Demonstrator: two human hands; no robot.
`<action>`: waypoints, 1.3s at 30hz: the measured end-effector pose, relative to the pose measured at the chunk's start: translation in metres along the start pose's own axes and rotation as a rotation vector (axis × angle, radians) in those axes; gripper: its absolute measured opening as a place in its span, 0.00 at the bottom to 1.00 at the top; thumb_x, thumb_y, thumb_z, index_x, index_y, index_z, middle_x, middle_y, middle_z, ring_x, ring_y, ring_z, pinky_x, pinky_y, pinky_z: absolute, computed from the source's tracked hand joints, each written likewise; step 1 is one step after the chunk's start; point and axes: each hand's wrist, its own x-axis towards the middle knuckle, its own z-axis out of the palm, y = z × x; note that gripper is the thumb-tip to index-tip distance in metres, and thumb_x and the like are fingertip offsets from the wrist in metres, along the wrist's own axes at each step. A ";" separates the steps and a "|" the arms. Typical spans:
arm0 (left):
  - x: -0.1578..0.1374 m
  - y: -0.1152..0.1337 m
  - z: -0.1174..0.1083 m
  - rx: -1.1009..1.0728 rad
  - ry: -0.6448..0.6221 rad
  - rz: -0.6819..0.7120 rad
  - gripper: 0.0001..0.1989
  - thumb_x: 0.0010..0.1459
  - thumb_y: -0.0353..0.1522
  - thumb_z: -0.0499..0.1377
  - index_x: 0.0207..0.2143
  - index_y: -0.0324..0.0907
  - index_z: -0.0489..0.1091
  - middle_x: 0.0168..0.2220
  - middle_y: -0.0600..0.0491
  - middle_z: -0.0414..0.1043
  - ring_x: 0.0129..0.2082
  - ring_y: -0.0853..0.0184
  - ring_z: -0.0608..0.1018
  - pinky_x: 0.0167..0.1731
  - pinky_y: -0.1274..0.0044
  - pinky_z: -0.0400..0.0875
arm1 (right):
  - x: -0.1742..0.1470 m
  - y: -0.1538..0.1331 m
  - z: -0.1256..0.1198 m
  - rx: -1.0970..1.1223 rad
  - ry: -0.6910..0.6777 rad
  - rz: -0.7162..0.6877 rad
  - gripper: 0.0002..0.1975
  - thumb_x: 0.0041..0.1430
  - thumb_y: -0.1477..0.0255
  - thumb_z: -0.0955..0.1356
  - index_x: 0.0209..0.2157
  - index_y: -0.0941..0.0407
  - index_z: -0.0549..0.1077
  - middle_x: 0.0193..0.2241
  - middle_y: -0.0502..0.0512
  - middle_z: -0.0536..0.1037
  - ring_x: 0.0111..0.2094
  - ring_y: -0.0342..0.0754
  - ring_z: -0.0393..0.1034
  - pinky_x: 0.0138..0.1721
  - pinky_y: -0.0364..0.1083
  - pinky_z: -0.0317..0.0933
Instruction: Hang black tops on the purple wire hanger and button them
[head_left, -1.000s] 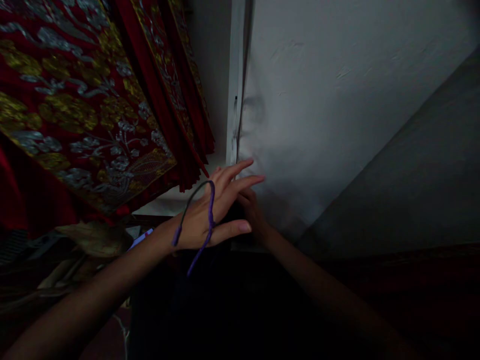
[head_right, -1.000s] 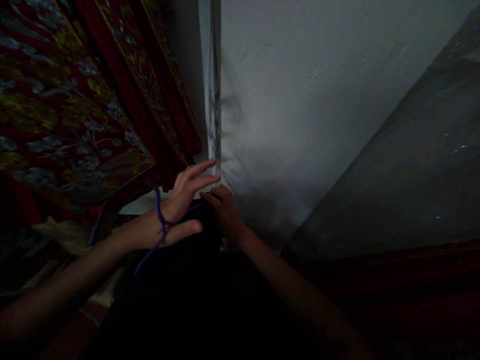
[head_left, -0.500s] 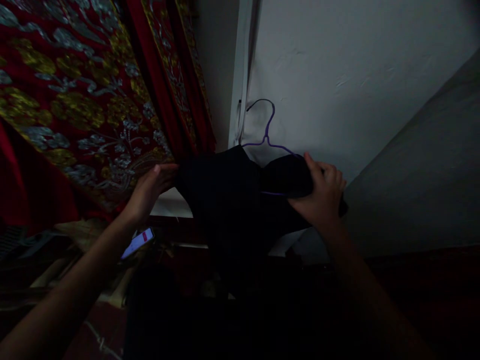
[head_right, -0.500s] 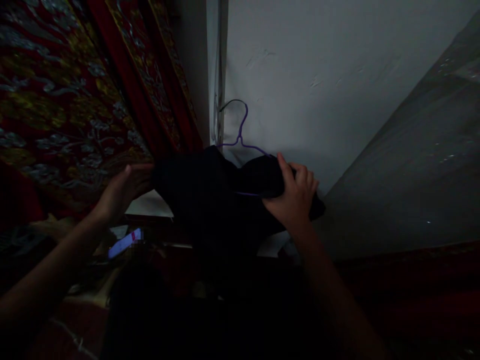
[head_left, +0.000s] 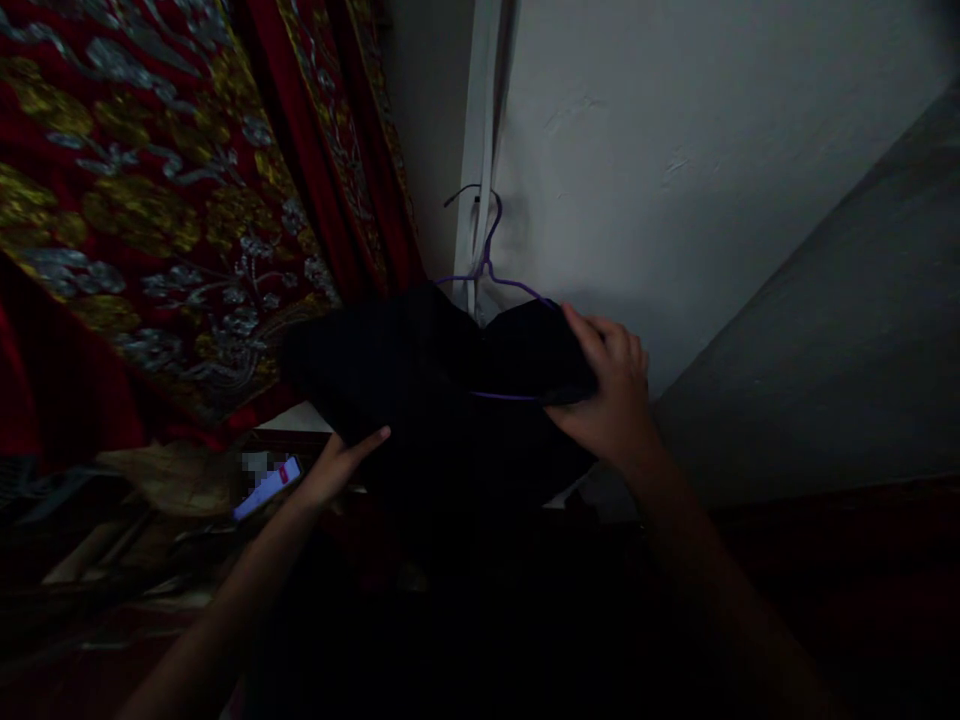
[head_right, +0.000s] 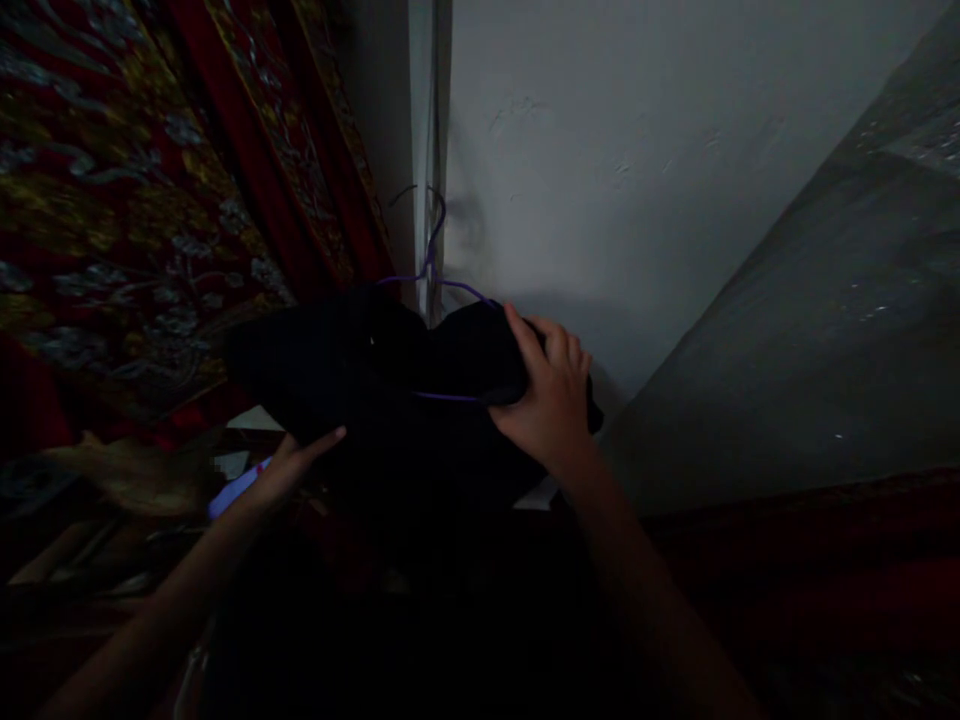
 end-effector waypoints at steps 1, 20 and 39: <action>-0.007 -0.005 0.000 -0.028 0.002 -0.023 0.28 0.43 0.38 0.76 0.48 0.43 0.77 0.50 0.45 0.81 0.59 0.50 0.77 0.60 0.67 0.70 | -0.009 0.000 0.002 0.048 0.018 -0.014 0.47 0.47 0.73 0.73 0.70 0.49 0.59 0.63 0.63 0.65 0.64 0.70 0.58 0.62 0.70 0.54; -0.106 -0.052 0.021 -0.241 0.109 -0.243 0.33 0.37 0.41 0.78 0.47 0.41 0.77 0.45 0.45 0.83 0.48 0.50 0.83 0.50 0.65 0.78 | -0.129 -0.071 0.092 0.960 -0.106 0.869 0.17 0.53 0.54 0.73 0.34 0.55 0.80 0.33 0.57 0.84 0.37 0.55 0.79 0.40 0.52 0.71; -0.143 -0.029 0.031 -0.107 0.127 -0.286 0.42 0.32 0.46 0.78 0.52 0.44 0.75 0.44 0.45 0.83 0.48 0.46 0.82 0.47 0.64 0.79 | -0.137 -0.084 0.086 0.982 -0.035 0.889 0.09 0.52 0.63 0.73 0.32 0.54 0.78 0.29 0.53 0.81 0.33 0.51 0.76 0.36 0.48 0.68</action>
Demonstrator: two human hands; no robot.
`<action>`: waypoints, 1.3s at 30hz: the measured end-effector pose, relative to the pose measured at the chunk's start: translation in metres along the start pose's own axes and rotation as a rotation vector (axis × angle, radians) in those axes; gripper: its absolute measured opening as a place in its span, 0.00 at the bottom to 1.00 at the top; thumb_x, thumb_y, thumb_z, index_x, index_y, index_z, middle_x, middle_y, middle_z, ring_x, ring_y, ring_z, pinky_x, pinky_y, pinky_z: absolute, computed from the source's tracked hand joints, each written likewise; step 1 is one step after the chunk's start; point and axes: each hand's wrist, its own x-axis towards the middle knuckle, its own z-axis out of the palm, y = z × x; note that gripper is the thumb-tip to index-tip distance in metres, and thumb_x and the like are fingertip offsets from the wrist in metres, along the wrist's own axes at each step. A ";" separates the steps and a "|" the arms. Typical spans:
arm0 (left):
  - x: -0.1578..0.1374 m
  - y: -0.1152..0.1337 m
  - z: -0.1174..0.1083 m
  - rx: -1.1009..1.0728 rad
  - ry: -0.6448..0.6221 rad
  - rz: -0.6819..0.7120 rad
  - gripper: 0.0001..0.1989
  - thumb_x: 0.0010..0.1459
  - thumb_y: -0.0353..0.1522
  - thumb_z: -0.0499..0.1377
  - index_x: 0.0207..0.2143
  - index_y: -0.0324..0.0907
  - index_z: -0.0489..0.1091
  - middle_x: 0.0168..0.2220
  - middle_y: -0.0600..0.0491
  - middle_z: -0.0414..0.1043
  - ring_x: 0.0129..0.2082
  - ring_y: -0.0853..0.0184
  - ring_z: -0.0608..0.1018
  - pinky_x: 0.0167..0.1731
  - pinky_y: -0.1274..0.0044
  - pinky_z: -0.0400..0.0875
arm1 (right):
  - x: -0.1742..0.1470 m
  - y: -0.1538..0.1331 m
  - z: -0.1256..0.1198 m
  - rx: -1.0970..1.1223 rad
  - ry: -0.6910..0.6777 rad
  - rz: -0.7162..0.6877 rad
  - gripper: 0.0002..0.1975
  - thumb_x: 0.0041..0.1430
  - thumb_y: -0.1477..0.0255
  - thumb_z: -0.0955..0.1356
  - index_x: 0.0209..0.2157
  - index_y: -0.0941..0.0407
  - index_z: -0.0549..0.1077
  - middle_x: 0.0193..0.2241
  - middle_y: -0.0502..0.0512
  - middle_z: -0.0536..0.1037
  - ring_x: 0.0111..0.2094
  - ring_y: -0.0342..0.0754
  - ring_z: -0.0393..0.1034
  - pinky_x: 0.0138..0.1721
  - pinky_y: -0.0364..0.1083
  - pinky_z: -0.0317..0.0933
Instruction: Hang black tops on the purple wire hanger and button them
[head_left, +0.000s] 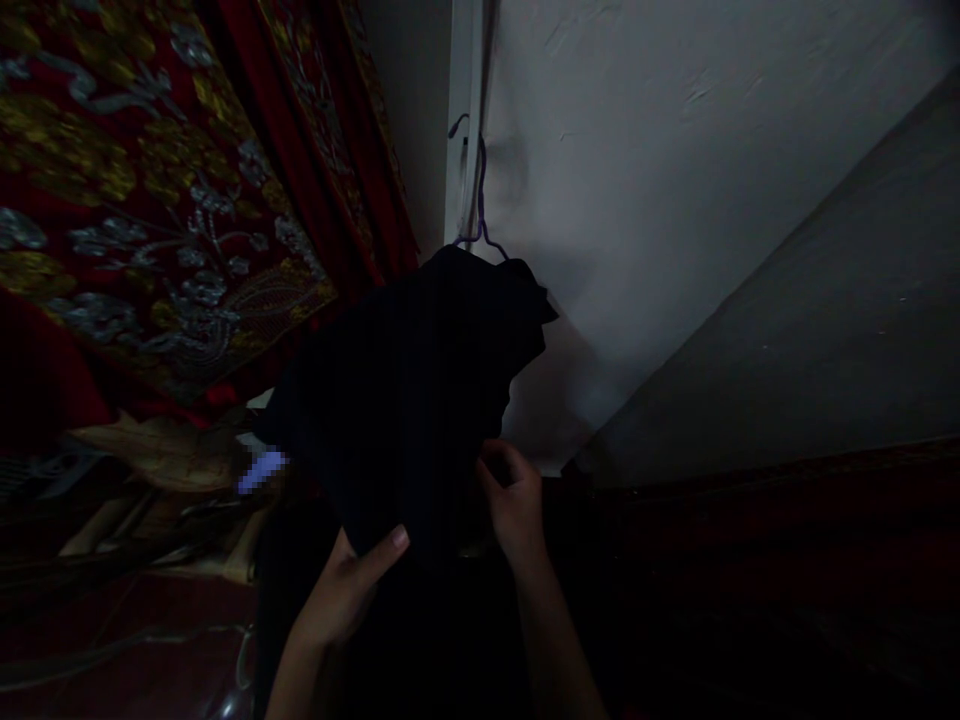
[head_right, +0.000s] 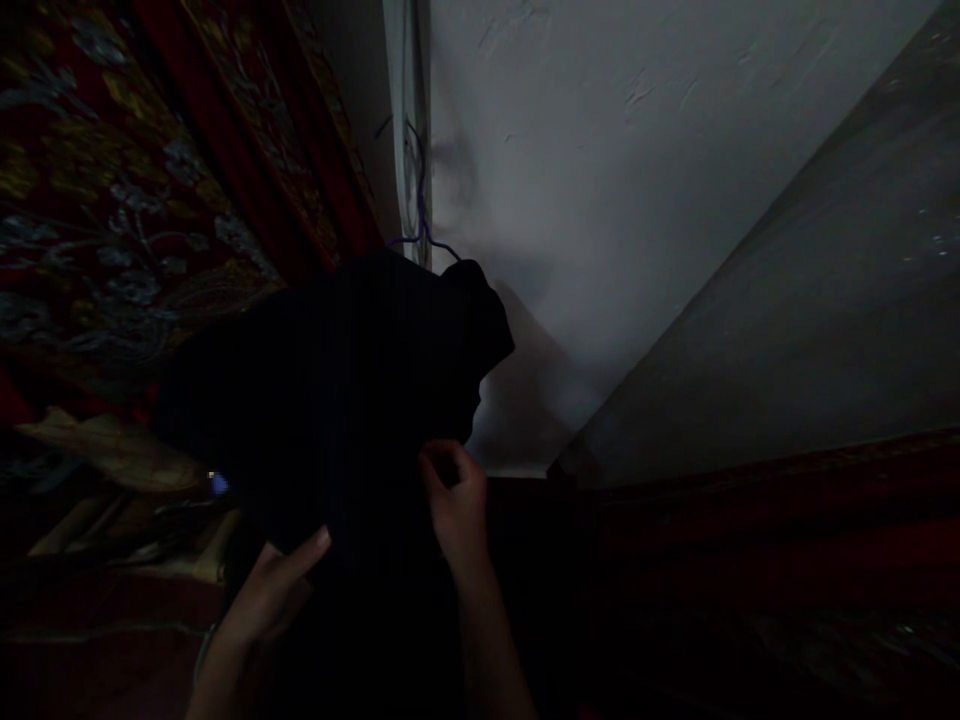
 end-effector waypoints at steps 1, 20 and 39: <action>-0.003 0.001 0.001 0.006 -0.005 -0.009 0.42 0.32 0.46 0.78 0.52 0.44 0.76 0.43 0.46 0.83 0.48 0.46 0.82 0.46 0.64 0.79 | -0.001 0.000 -0.001 0.000 -0.010 -0.003 0.08 0.52 0.63 0.72 0.31 0.54 0.78 0.28 0.53 0.81 0.32 0.51 0.75 0.35 0.48 0.68; 0.032 0.020 -0.025 0.006 0.314 0.153 0.24 0.41 0.38 0.75 0.41 0.41 0.77 0.41 0.48 0.81 0.47 0.51 0.82 0.50 0.63 0.78 | -0.003 -0.004 -0.011 0.133 -0.180 0.120 0.11 0.52 0.62 0.71 0.25 0.56 0.76 0.20 0.49 0.75 0.23 0.44 0.68 0.27 0.43 0.62; 0.061 -0.026 0.050 0.631 -0.249 0.939 0.06 0.61 0.28 0.60 0.41 0.44 0.73 0.36 0.55 0.79 0.36 0.67 0.82 0.38 0.78 0.74 | -0.014 -0.017 -0.003 0.213 -0.216 0.140 0.09 0.50 0.65 0.75 0.25 0.56 0.76 0.19 0.48 0.75 0.20 0.41 0.67 0.24 0.41 0.62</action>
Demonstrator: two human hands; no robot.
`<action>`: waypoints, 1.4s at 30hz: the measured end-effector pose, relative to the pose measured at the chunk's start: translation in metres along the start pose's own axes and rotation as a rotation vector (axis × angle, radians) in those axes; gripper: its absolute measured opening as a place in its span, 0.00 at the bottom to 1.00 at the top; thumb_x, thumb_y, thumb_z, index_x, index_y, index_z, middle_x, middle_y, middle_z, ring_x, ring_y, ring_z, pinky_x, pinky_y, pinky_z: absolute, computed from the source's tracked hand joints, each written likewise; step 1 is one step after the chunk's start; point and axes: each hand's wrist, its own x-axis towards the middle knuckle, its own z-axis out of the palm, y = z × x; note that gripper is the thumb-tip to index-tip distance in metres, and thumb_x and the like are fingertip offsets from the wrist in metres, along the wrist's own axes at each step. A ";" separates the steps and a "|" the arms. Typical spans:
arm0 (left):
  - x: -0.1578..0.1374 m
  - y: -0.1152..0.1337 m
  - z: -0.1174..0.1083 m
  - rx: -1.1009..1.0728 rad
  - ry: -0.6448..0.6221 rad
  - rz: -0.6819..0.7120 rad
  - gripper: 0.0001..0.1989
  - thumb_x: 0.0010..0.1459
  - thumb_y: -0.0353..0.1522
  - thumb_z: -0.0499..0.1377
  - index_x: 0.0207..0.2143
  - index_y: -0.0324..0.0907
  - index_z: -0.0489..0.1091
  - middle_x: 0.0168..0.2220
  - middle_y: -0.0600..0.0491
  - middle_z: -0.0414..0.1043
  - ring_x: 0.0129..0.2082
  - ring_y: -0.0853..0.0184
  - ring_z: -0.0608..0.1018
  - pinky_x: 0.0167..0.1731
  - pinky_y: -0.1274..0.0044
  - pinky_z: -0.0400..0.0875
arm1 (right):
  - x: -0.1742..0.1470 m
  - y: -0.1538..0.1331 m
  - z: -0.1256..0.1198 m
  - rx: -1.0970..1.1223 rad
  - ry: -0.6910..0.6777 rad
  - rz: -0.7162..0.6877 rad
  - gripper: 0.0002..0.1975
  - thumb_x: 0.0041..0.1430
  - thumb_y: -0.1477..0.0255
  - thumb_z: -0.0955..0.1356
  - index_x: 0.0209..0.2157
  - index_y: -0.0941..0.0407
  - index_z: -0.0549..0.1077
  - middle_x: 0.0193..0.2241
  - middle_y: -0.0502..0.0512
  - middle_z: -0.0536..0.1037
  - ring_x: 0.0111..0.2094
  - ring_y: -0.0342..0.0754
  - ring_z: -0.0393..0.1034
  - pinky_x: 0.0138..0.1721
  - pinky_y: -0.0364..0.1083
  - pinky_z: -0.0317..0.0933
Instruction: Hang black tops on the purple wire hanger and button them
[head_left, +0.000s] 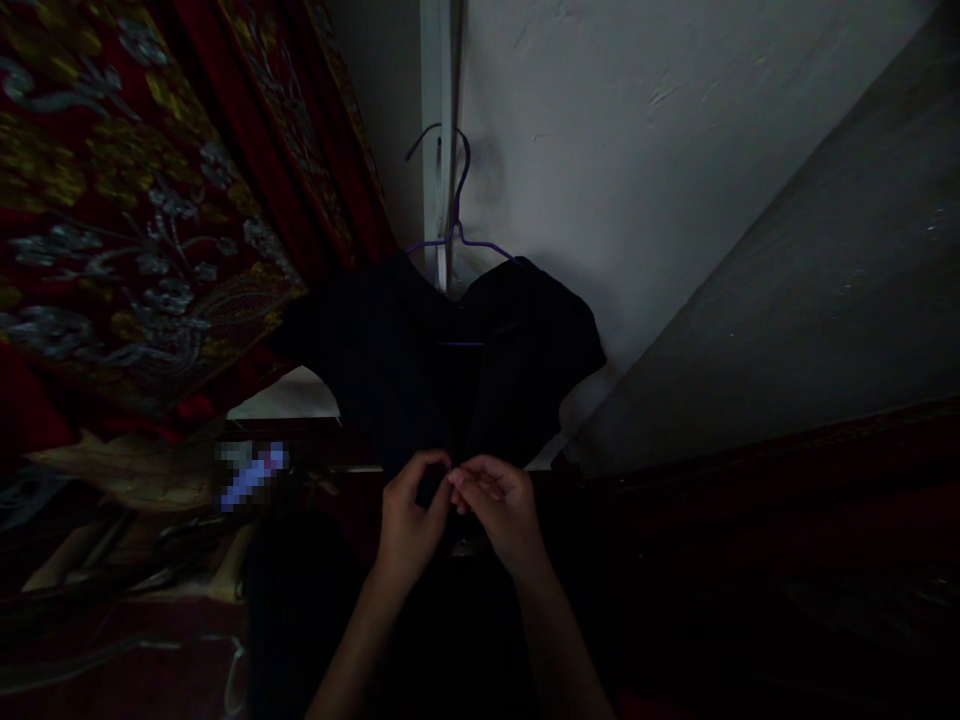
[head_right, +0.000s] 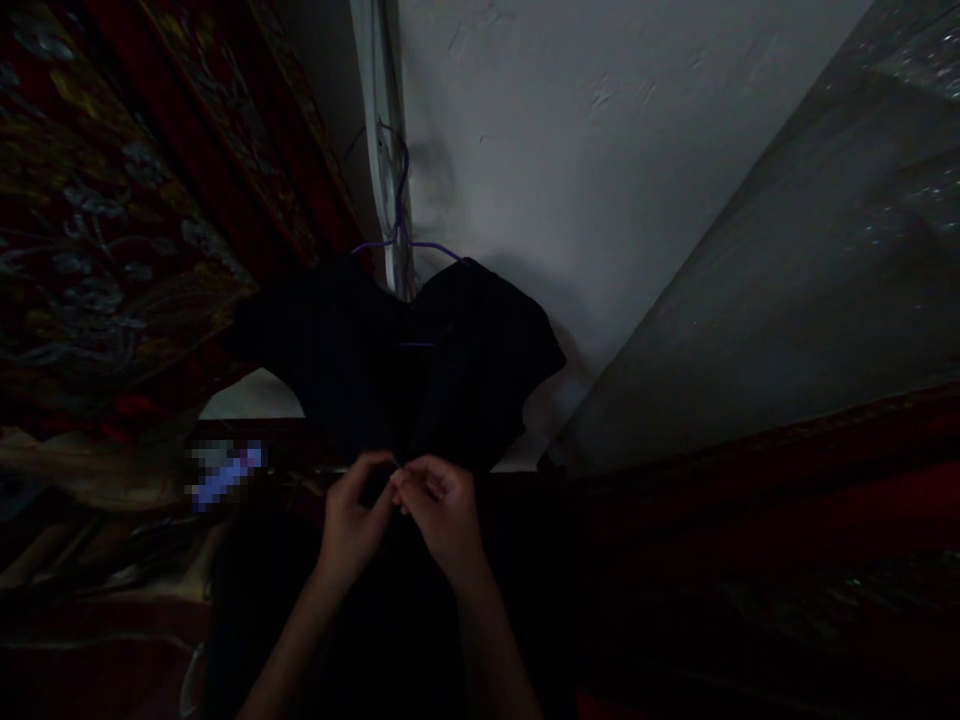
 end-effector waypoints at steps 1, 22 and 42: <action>0.001 0.003 0.001 -0.013 -0.005 0.002 0.04 0.62 0.29 0.59 0.40 0.44 0.73 0.34 0.56 0.79 0.34 0.68 0.81 0.37 0.79 0.74 | 0.000 0.000 -0.001 -0.008 0.002 -0.021 0.10 0.51 0.65 0.75 0.26 0.56 0.76 0.19 0.48 0.75 0.21 0.41 0.68 0.24 0.41 0.62; -0.023 -0.006 0.015 -0.014 -0.075 -0.102 0.06 0.66 0.34 0.57 0.36 0.42 0.70 0.31 0.53 0.74 0.33 0.66 0.78 0.36 0.77 0.71 | 0.082 -0.089 0.018 0.056 0.111 -0.225 0.08 0.44 0.67 0.74 0.21 0.57 0.76 0.14 0.45 0.69 0.15 0.37 0.57 0.17 0.40 0.50; -0.015 -0.005 0.029 0.006 -0.097 -0.098 0.06 0.66 0.33 0.56 0.33 0.44 0.65 0.29 0.55 0.71 0.30 0.66 0.76 0.32 0.77 0.69 | 0.100 -0.145 0.025 0.018 0.032 -0.343 0.06 0.47 0.72 0.71 0.20 0.56 0.75 0.14 0.44 0.66 0.16 0.36 0.54 0.17 0.39 0.48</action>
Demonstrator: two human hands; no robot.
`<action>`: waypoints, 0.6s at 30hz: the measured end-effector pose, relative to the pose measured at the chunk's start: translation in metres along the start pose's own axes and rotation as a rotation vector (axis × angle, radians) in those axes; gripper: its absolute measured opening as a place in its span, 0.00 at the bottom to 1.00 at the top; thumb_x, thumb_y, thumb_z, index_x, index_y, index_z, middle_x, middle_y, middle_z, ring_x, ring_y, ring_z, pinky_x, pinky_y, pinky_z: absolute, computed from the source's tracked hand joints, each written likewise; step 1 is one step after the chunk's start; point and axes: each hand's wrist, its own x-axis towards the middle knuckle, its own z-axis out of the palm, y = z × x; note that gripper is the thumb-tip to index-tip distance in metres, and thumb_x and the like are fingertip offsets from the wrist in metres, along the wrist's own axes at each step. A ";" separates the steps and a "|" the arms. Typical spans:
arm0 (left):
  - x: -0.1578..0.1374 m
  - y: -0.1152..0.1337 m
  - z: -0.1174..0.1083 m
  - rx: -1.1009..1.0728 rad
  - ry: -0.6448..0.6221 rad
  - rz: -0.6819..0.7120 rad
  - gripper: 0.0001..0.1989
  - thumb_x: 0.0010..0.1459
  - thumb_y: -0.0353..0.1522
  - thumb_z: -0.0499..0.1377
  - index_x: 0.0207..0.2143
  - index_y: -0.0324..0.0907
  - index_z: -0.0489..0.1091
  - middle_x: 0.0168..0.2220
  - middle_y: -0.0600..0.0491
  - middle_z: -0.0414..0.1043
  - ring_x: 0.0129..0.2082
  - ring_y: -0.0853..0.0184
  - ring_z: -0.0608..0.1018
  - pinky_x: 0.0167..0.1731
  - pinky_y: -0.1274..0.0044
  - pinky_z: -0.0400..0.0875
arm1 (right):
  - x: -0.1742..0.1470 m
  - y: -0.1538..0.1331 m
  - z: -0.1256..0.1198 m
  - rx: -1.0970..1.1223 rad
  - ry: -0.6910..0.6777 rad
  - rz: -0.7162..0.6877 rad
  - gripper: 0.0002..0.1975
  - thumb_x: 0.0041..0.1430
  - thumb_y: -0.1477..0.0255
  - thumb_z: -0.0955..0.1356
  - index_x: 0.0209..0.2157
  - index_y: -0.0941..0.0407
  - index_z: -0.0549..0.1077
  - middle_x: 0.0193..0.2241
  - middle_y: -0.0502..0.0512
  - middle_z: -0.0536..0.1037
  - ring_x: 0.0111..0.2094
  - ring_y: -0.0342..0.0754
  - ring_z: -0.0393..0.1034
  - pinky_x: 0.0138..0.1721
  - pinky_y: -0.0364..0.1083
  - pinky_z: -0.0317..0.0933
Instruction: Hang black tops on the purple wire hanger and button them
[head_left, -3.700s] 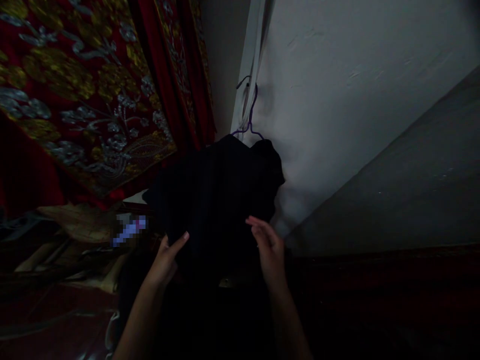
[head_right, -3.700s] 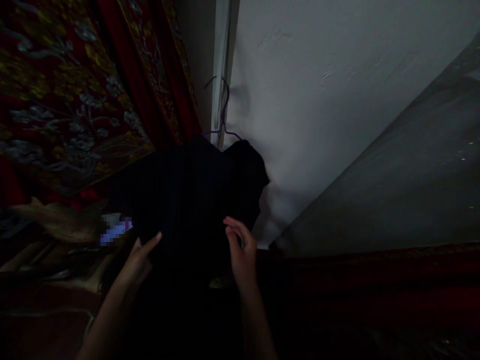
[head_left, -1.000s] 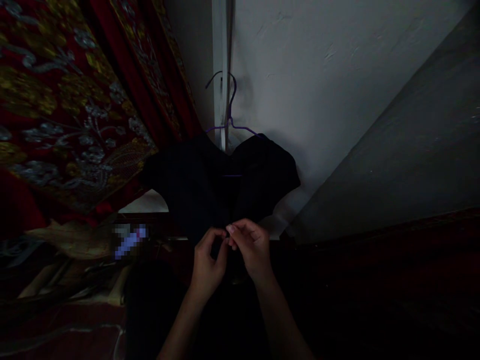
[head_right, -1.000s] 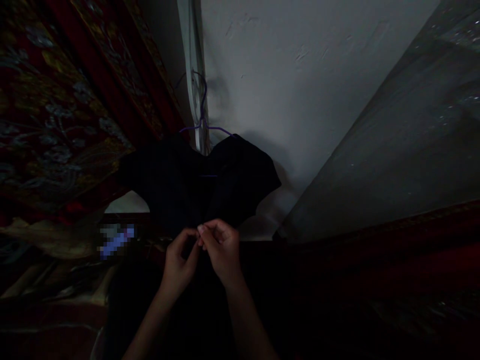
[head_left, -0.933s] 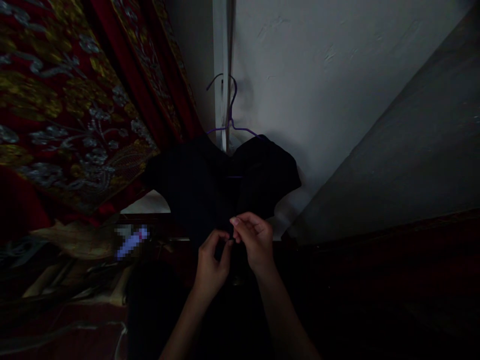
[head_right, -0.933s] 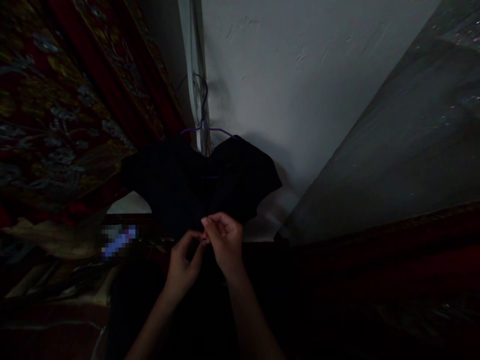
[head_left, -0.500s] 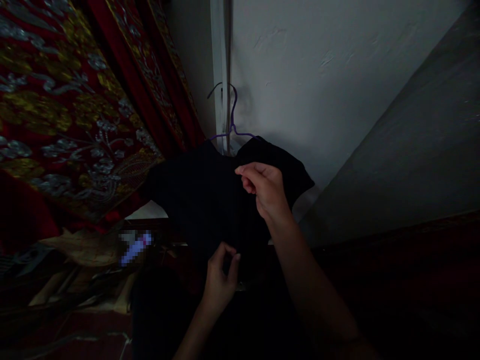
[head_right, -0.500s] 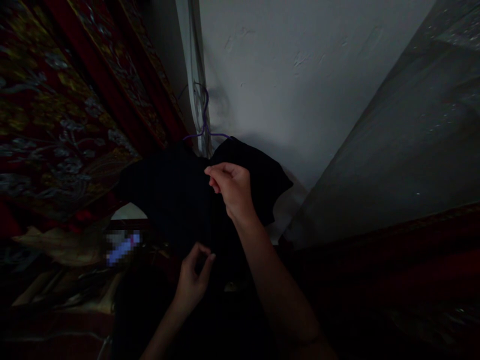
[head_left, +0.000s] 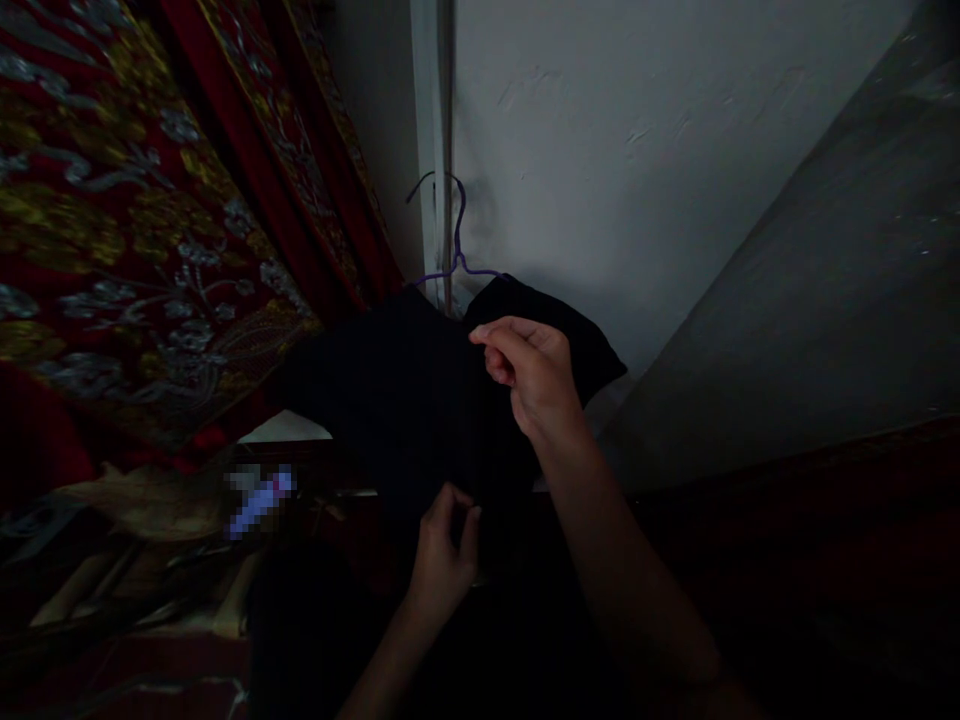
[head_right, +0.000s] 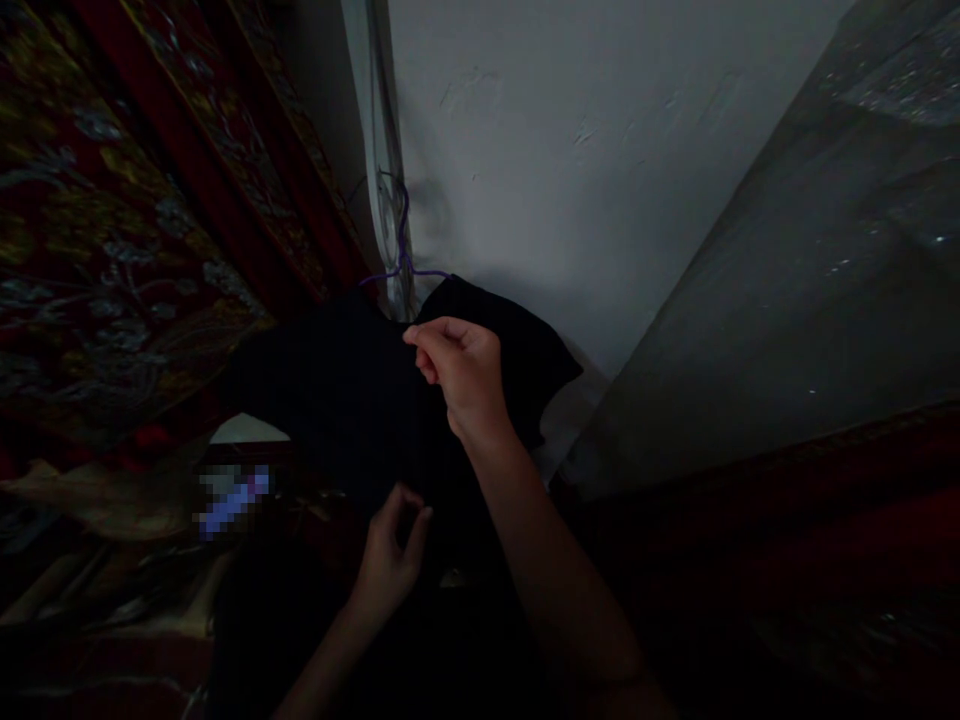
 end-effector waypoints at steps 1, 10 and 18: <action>0.001 0.000 0.002 0.003 -0.001 -0.001 0.06 0.65 0.32 0.56 0.33 0.43 0.65 0.29 0.55 0.71 0.29 0.66 0.76 0.32 0.77 0.69 | 0.000 -0.001 -0.002 -0.001 -0.001 0.000 0.06 0.47 0.71 0.71 0.19 0.56 0.75 0.14 0.44 0.66 0.16 0.36 0.54 0.17 0.39 0.48; 0.041 0.023 -0.027 0.014 -0.070 0.095 0.04 0.66 0.32 0.58 0.38 0.43 0.73 0.36 0.52 0.77 0.38 0.64 0.80 0.39 0.75 0.72 | -0.018 0.002 -0.009 -0.089 -0.079 -0.095 0.08 0.53 0.67 0.72 0.24 0.56 0.76 0.16 0.45 0.69 0.17 0.37 0.59 0.18 0.40 0.52; 0.122 0.110 -0.077 0.127 0.251 0.569 0.16 0.67 0.32 0.59 0.56 0.44 0.73 0.41 0.52 0.78 0.39 0.68 0.78 0.41 0.76 0.72 | -0.036 -0.012 -0.004 -0.153 -0.148 -0.194 0.09 0.58 0.70 0.70 0.24 0.55 0.72 0.17 0.45 0.69 0.18 0.39 0.61 0.20 0.41 0.55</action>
